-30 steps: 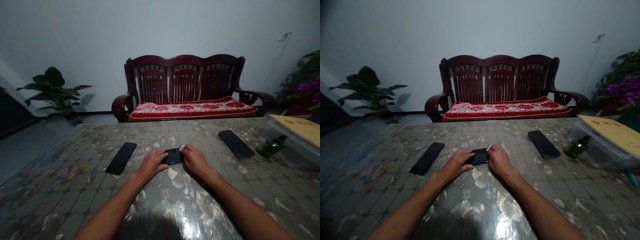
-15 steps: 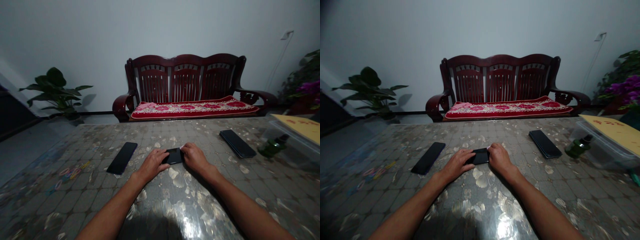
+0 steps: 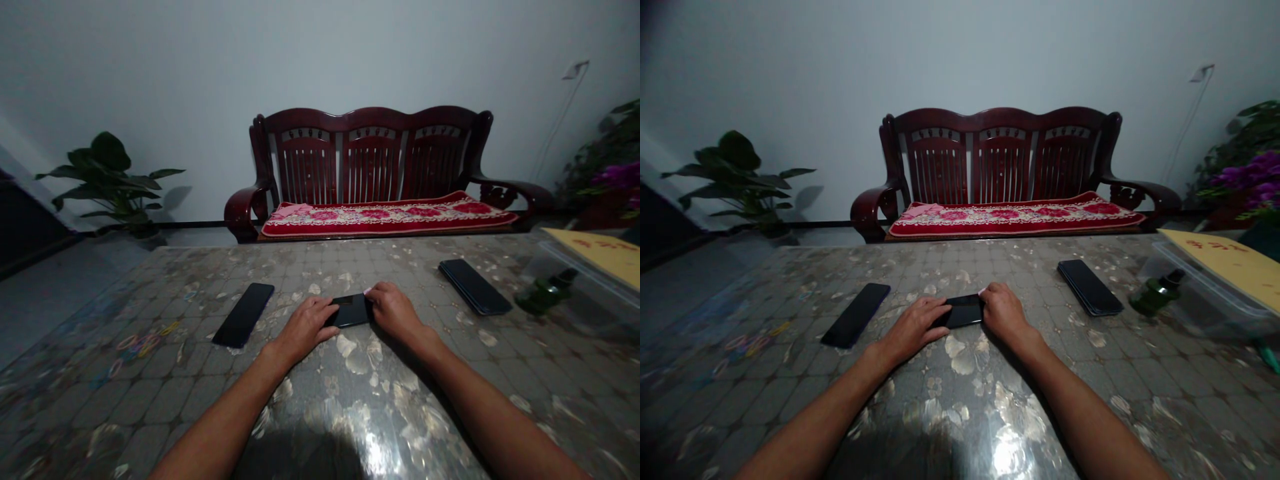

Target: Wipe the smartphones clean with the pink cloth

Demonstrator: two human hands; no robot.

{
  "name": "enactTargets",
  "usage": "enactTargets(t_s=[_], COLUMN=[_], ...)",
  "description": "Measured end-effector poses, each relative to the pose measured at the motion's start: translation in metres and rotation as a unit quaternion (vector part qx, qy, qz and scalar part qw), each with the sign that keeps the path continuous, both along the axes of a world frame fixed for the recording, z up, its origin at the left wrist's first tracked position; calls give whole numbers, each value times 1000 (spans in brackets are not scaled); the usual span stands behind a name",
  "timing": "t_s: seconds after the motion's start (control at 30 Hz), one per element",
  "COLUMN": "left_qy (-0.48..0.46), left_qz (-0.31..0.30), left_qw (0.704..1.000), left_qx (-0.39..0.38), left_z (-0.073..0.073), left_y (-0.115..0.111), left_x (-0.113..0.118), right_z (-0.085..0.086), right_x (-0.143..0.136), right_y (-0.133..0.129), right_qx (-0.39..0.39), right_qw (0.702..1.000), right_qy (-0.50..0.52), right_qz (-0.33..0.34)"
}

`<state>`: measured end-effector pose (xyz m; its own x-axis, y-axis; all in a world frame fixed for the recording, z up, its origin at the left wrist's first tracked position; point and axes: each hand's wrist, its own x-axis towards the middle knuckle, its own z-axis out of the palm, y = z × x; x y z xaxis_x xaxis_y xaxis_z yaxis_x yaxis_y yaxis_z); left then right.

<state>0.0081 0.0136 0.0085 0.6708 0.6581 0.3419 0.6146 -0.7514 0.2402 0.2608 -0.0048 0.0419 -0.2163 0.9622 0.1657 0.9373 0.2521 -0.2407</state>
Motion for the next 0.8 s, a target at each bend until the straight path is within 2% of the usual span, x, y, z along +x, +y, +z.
enactTargets(t_s=[0.1, 0.27, 0.33, 0.6, 0.8], left_qy=[14, 18, 22, 80, 119], left_qz=[2, -1, -3, 7, 16], left_qw=[1000, 1000, 1000, 995, 989], left_qx=[9, 17, 21, 56, 82], left_z=[0, 0, 1, 3, 5], left_y=[0, 0, -1, -3, -4], left_x=[1, 1, 1, 8, 11], right_z=[-3, -10, -9, 1, -6], right_x=[-5, -20, -20, 12, 20], right_y=[0, -11, -13, -5, 2], right_qx=[5, 26, 24, 11, 5], right_qw=[1000, 993, 992, 999, 996], right_qy=[2, 39, 42, 8, 67], right_qz=[13, 108, 119, -29, -54])
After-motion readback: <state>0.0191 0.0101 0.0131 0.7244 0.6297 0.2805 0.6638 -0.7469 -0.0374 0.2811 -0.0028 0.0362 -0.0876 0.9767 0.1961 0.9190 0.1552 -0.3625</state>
